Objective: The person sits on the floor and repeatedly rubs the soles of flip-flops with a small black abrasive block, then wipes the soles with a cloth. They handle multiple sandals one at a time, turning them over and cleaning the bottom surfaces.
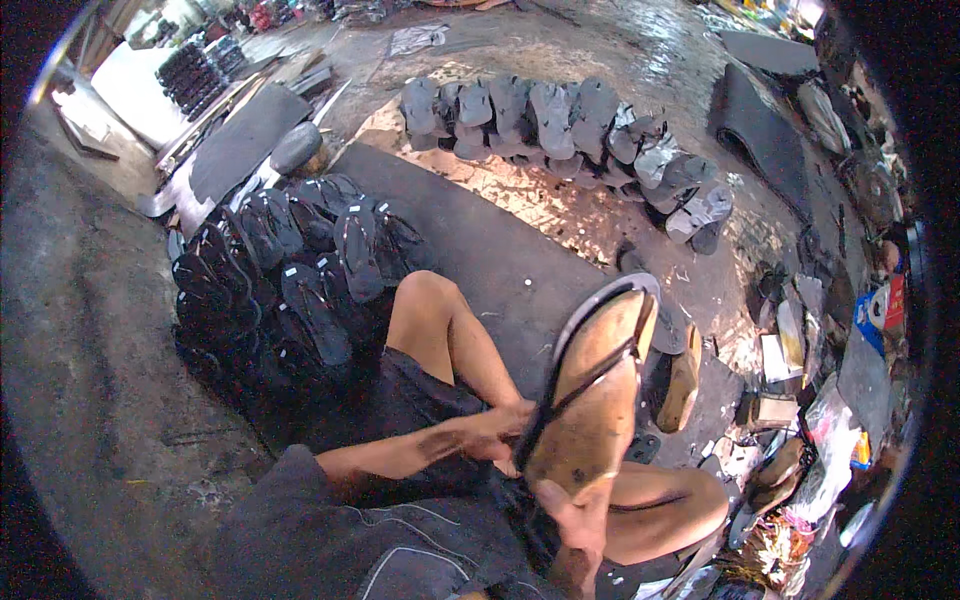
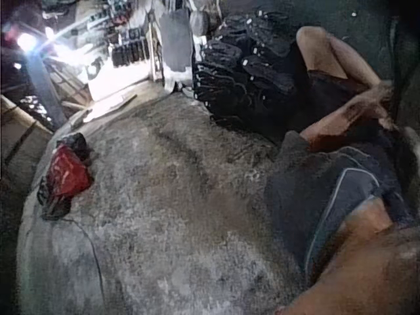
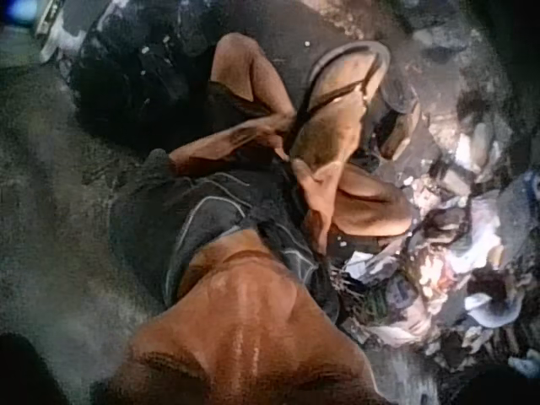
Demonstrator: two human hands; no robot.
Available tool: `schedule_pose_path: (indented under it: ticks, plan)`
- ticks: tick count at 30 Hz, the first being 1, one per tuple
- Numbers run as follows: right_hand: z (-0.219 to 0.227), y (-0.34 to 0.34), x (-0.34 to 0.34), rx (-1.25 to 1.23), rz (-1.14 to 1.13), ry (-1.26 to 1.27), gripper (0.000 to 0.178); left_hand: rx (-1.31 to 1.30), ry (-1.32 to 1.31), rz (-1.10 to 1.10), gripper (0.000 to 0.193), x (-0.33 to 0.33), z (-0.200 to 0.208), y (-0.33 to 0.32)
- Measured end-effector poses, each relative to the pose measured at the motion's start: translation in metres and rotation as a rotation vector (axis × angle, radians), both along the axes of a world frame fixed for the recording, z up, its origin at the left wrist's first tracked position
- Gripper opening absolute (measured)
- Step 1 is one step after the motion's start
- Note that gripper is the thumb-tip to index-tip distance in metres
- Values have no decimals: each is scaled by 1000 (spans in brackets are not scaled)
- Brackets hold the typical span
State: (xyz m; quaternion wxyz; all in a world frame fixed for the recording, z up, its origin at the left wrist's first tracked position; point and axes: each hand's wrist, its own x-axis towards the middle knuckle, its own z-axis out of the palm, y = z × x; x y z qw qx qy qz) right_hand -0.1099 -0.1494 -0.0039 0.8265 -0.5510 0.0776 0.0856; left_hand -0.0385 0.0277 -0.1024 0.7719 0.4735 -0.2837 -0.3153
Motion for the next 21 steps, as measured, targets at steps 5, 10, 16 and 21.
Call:
schedule_pose_path:
  ticks: [5,10,16,21]
  plan:
    - [-28,5,26,-168,-110,-58,132,-4,533,310,52,30,-27,5]
    - [-65,31,50,-424,-127,-96,121,89,714,616,46,24,-34,-15]
    - [-83,32,10,-186,-274,-28,103,1007,-471,884,36,126,6,78]
    - [-132,-41,71,-1111,-353,-23,63,1037,-798,691,58,85,75,43]
